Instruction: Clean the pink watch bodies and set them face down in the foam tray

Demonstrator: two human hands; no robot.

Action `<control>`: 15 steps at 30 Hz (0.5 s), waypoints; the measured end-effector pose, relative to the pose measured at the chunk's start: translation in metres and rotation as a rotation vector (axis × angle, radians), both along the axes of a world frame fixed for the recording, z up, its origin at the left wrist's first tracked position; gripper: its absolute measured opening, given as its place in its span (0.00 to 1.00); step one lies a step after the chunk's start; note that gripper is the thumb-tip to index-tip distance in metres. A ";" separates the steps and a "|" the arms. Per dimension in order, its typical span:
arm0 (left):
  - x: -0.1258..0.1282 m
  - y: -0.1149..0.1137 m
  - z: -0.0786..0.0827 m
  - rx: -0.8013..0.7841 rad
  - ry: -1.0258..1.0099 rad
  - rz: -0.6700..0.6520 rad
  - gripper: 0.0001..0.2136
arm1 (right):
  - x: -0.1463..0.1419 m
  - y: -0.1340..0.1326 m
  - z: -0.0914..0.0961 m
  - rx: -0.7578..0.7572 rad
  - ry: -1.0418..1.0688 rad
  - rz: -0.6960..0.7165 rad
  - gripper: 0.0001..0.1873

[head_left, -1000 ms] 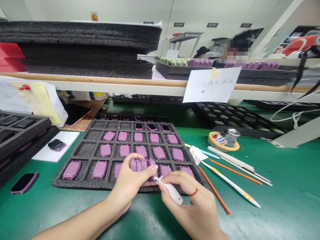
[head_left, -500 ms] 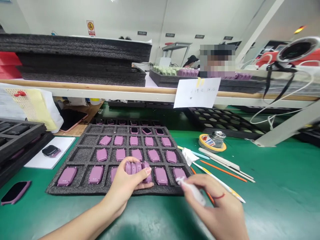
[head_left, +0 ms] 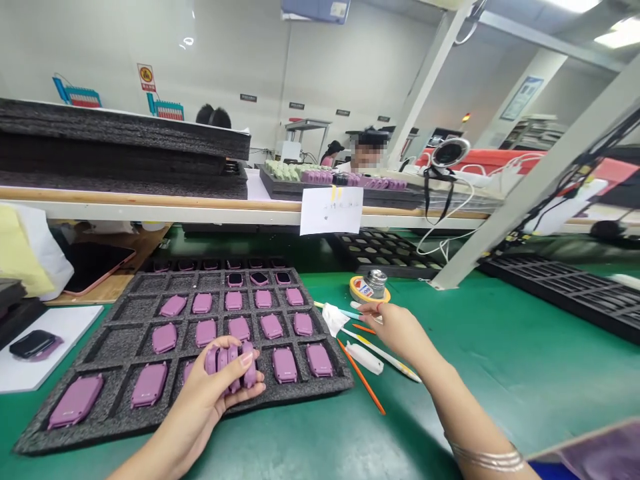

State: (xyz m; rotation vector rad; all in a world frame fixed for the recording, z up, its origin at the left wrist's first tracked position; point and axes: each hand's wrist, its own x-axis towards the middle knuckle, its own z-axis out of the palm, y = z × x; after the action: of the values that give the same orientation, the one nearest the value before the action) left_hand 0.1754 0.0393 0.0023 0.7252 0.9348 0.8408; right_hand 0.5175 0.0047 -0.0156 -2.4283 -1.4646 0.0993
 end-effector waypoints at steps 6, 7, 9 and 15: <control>-0.001 0.000 -0.001 -0.004 -0.023 -0.026 0.28 | 0.030 -0.002 -0.004 -0.131 -0.036 -0.037 0.11; -0.001 0.000 -0.002 0.002 -0.030 -0.029 0.28 | 0.032 -0.004 -0.006 -0.127 -0.047 -0.033 0.09; -0.001 -0.001 -0.003 0.015 -0.049 -0.034 0.26 | 0.035 -0.010 -0.009 -0.110 -0.068 -0.037 0.07; -0.004 -0.001 -0.006 -0.003 -0.100 -0.083 0.25 | 0.025 -0.025 -0.025 -0.056 0.040 0.179 0.14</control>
State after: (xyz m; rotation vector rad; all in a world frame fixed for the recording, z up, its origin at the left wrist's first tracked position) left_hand 0.1713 0.0383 -0.0042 0.7082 0.8111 0.7950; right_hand 0.5425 -0.0206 -0.0410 -2.3188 -1.6799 0.2296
